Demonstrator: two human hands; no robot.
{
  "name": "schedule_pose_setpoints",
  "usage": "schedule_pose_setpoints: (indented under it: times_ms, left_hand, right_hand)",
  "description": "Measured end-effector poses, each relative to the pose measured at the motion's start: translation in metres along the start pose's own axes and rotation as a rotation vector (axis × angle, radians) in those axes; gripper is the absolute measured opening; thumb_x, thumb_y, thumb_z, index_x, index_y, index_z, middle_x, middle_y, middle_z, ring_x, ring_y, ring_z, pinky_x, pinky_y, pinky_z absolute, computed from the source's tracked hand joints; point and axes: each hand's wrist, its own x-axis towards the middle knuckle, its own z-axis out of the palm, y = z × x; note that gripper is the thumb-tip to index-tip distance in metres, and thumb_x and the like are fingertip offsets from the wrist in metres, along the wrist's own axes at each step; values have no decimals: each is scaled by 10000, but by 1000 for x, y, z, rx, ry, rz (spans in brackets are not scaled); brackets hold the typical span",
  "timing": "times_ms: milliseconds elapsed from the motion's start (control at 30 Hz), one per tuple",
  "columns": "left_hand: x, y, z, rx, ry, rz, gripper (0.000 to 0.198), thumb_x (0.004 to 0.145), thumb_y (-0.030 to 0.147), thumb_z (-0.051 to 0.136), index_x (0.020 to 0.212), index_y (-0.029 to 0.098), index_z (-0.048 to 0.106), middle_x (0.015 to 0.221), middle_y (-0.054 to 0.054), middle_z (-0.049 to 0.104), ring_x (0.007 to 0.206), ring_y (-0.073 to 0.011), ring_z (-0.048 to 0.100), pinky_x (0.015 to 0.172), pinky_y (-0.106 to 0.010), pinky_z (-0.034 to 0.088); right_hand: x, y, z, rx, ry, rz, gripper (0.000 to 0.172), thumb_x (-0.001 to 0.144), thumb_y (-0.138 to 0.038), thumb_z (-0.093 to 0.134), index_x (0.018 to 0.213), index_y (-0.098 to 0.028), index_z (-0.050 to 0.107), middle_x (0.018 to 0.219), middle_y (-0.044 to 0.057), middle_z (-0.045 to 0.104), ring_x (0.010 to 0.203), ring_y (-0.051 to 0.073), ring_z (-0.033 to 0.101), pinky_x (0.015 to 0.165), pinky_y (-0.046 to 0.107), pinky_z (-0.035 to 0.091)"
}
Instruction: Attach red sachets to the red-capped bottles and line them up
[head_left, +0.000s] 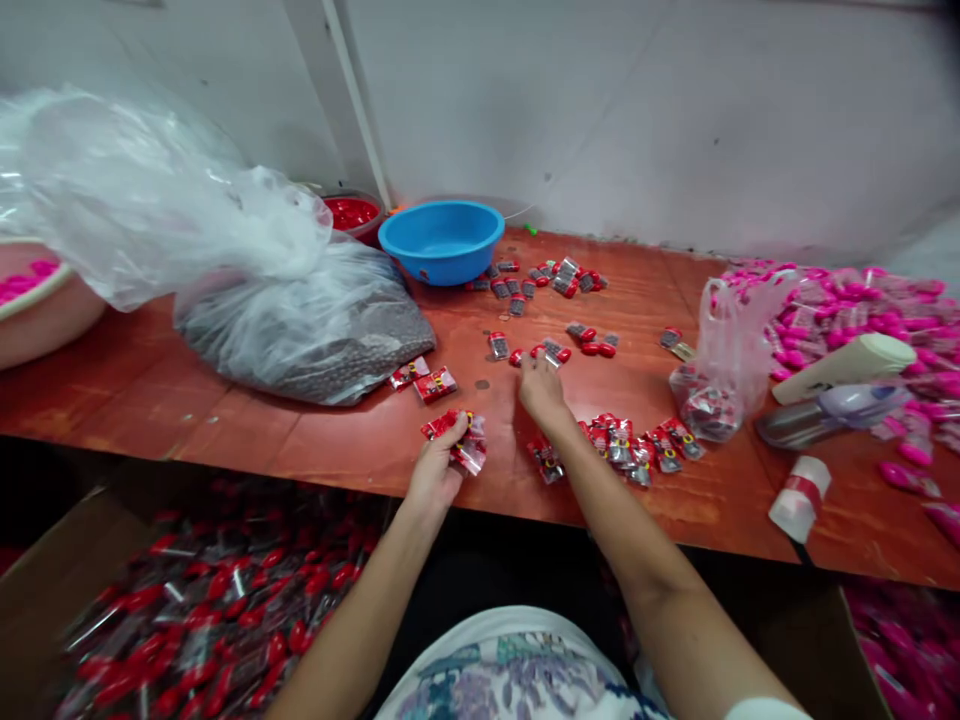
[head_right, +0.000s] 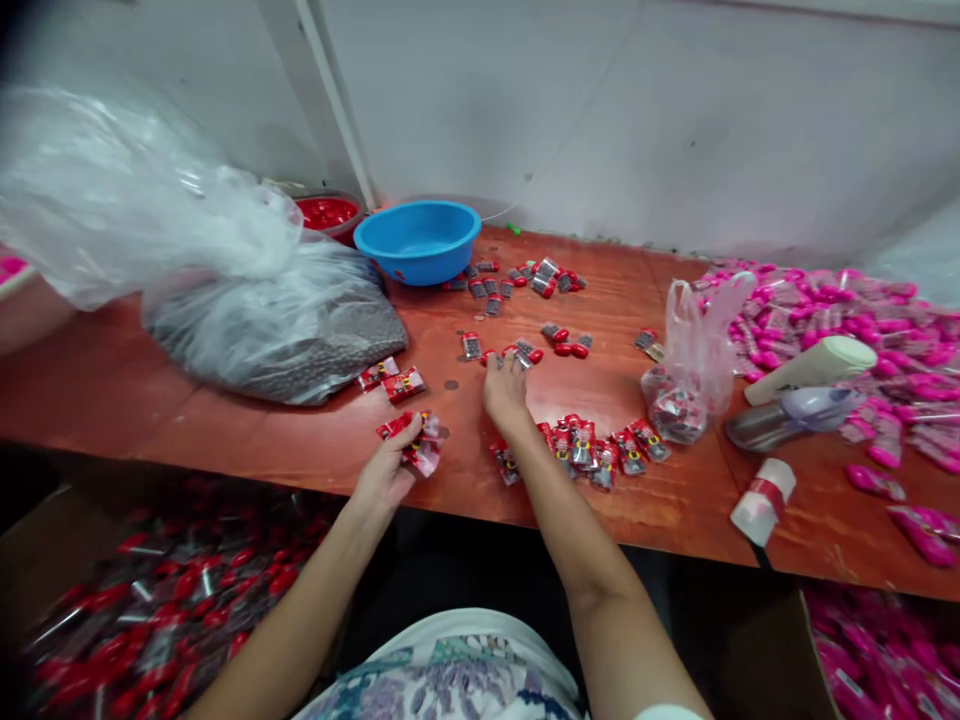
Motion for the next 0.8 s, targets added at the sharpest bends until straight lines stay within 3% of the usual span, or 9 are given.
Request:
schedule_pose_setpoints:
  times_ms: [67, 133, 300, 367, 433, 500, 567, 800]
  left_hand:
    - [-1, 4, -2, -39, 16, -30, 39, 767, 119, 687, 782, 111, 651, 718, -61, 699, 587, -156, 661, 518, -251, 545]
    - [-2, 6, -3, -68, 46, -51, 24, 796, 126, 659, 776, 122, 645, 737, -63, 705, 592, -159, 665, 513, -260, 549]
    - [-4, 8, -7, -109, 84, -67, 79, 835, 127, 613, 760, 125, 639, 731, -59, 711, 572, -150, 656, 530, -279, 560]
    - [-4, 8, -9, -118, 83, -57, 88, 839, 119, 605, 757, 124, 639, 726, -56, 711, 578, -151, 660, 543, -281, 565]
    - [-4, 7, -9, -114, 72, -50, 81, 836, 119, 609, 762, 123, 641, 725, -56, 712, 581, -153, 663, 548, -281, 566]
    - [-4, 4, -9, -115, 80, -43, 67, 827, 109, 619, 764, 119, 642, 713, -53, 710, 570, -147, 658, 546, -273, 562]
    - [-4, 0, -7, -133, 97, -37, 63, 811, 83, 630, 759, 116, 640, 696, -47, 706, 562, -137, 653, 561, -266, 561]
    - [-8, -20, 3, -98, 80, 21, 140, 652, 81, 772, 705, 114, 646, 655, -24, 687, 547, -126, 634, 589, -253, 542]
  right_hand:
    - [6, -9, 9, 14, -3, 25, 418, 920, -63, 289, 1296, -36, 470, 1274, 291, 491, 1170, 316, 472, 944, 465, 359]
    - [1, -19, 18, 35, -14, 12, 379, 925, -79, 293, 1215, -49, 535, 1168, 260, 553, 1098, 314, 506, 905, 450, 380]
    - [-41, -27, 26, 114, -59, -48, 322, 900, -88, 375, 1129, -104, 601, 1056, 173, 605, 939, 244, 578, 819, 353, 441]
    - [-64, -25, 22, 300, -34, -77, 324, 886, -126, 444, 1173, -150, 592, 1063, 120, 619, 930, 207, 591, 817, 308, 459]
    - [-88, -23, 15, 658, 24, -67, 346, 878, -191, 495, 1214, -193, 580, 1073, 74, 629, 923, 179, 601, 815, 282, 477]
    - [-111, -23, 7, 1040, 44, 3, 360, 867, -262, 533, 1220, -214, 589, 1053, 51, 644, 884, 171, 613, 779, 282, 501]
    - [-129, -24, 1, 1278, -2, 84, 384, 842, -317, 574, 1214, -226, 603, 1025, 41, 658, 838, 169, 618, 716, 281, 523]
    - [-149, -21, -11, 1511, -116, 212, 413, 768, -333, 663, 1169, -232, 659, 985, 23, 693, 731, 142, 602, 598, 257, 550]
